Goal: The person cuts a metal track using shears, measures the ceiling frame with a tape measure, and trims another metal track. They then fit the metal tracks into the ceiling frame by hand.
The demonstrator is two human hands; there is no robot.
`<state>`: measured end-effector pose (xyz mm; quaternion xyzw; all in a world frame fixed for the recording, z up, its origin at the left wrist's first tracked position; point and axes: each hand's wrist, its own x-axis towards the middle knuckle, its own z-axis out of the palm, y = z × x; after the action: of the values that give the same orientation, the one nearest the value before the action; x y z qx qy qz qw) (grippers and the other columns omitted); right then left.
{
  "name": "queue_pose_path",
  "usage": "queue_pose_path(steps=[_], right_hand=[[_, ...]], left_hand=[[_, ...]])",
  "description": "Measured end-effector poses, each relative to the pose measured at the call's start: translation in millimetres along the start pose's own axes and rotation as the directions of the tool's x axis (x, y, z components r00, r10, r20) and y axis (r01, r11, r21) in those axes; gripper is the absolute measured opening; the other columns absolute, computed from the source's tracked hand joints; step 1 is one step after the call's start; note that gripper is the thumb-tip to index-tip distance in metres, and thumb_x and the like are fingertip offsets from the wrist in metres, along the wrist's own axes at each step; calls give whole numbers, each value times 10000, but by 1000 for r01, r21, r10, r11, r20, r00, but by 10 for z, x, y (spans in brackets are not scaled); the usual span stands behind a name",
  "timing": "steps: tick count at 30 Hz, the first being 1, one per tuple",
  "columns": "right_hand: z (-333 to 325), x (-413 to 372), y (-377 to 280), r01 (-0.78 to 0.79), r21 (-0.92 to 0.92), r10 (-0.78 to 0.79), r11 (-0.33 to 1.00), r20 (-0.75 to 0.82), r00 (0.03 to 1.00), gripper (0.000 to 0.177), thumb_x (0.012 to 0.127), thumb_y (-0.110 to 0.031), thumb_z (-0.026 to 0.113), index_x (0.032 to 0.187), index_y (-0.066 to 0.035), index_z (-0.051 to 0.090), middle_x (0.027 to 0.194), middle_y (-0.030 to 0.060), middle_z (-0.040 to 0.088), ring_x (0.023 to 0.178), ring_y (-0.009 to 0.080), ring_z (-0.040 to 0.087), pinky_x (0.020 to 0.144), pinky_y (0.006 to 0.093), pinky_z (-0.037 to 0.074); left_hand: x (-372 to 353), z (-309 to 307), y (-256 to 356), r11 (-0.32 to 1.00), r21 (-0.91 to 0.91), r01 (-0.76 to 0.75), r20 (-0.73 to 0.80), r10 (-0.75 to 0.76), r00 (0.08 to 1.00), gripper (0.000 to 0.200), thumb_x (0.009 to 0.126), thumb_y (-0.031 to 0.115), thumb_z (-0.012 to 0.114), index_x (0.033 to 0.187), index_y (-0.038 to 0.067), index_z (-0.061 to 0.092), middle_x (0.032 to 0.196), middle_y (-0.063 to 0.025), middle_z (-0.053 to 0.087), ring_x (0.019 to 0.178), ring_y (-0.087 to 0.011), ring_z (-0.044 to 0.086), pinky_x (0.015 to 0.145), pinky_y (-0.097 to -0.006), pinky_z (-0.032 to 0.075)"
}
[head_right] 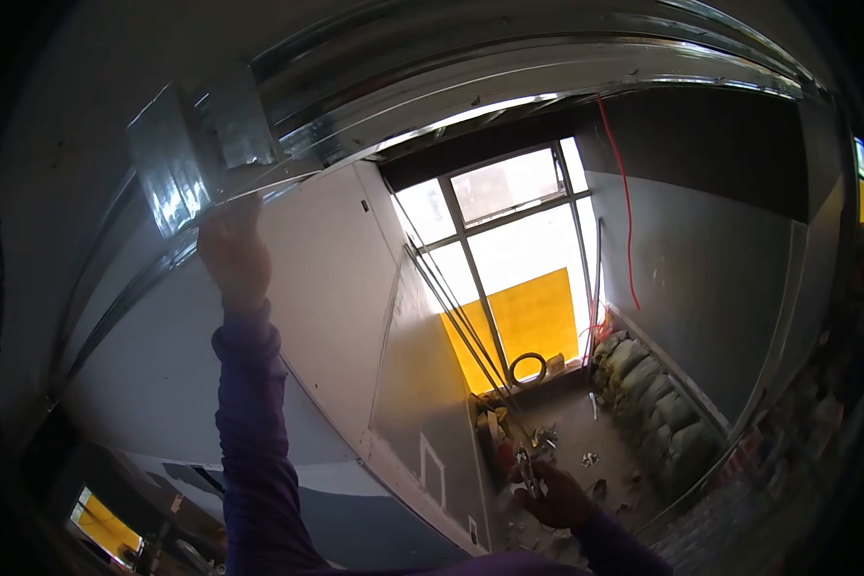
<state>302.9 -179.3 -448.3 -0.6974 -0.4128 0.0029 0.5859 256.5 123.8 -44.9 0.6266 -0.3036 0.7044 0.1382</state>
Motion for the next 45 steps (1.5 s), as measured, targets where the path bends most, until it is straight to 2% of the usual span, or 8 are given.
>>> queue_pose_path(steps=[14, 18, 26, 30, 31, 38, 41, 45], right_hand=[[-213, 136, 12, 46, -156, -38, 987, 55, 998, 374, 823, -143, 700, 1171, -52, 597, 1098, 144, 638, 1049, 321, 613, 903, 417, 488], [-538, 638, -333, 395, -504, -414, 768, 81, 907, 381, 808, -127, 670, 1162, -10, 592, 1113, 179, 591, 1092, 358, 549, 968, 476, 435], [-1259, 2078, -1704, 233, -969, -866, -86, 188, 464, 377, 872, -182, 639, 1226, -59, 598, 988, 64, 595, 932, 206, 588, 974, 472, 392], [-1373, 2803, -2373, 37, -919, -907, -392, 393, 152, 317, 871, -135, 638, 1170, -44, 589, 1008, 102, 664, 972, 254, 649, 923, 459, 479], [-1346, 2853, -2532, 52, -930, -905, -364, 366, 218, 306, 859, -163, 656, 1144, -62, 607, 1019, 97, 653, 979, 253, 641, 948, 452, 461], [-1288, 3323, -2986, 42, -914, -892, -405, 404, 200, 263, 856, -177, 678, 1083, -48, 638, 1061, 141, 615, 1035, 272, 618, 906, 416, 503], [-1256, 3370, -3057, -30, -914, -894, -405, 389, 223, 271, 879, -163, 650, 1117, -34, 630, 1173, 209, 594, 1115, 322, 595, 961, 446, 490], [-1177, 3418, -3117, -122, -918, -896, -377, 328, 298, 279, 907, -142, 613, 1158, -20, 614, 1287, 265, 541, 1209, 373, 546, 1001, 478, 476]], left_hand=[[-22, 161, -53, 995, -80, 53, -9, -54, 998, 207, 929, 169, 676, 1028, -7, 630, 997, -98, 674, 958, -184, 639, 876, -329, 502], [19, 102, 4, 987, 163, 15, 40, -22, 999, 167, 930, 128, 646, 1019, -12, 623, 1028, -95, 654, 984, -180, 622, 918, -323, 471], [56, 137, 112, 1000, -17, -13, 52, 14, 999, 105, 943, 81, 619, 1009, 4, 591, 986, -56, 617, 923, -130, 598, 881, -274, 465], [89, -111, -301, 802, 398, -446, 225, 386, 894, 159, 951, 158, 635, 1105, 120, 642, 1046, -68, 648, 932, -168, 643, 801, -294, 500], [72, 13, -78, 982, 176, -69, 63, 59, 996, 178, 954, 125, 623, 1125, 172, 641, 1062, -67, 636, 917, -172, 639, 806, -294, 495], [73, 63, -225, 983, -88, -163, 95, 171, 981, 396, 980, 189, 611, 1319, -1, 537, 968, 6, 589, 877, -93, 516, 818, -240, 438], [82, -23, -211, 979, 204, -18, 19, 14, 1000, 209, 956, 116, 617, 1152, 187, 629, 1096, -57, 624, 917, -178, 640, 818, -300, 496], [183, -241, -351, 401, 723, -563, 411, 406, 816, 299, 922, 209, 644, 1174, 51, 611, 1093, -69, 661, 965, -174, 635, 857, -300, 492]])
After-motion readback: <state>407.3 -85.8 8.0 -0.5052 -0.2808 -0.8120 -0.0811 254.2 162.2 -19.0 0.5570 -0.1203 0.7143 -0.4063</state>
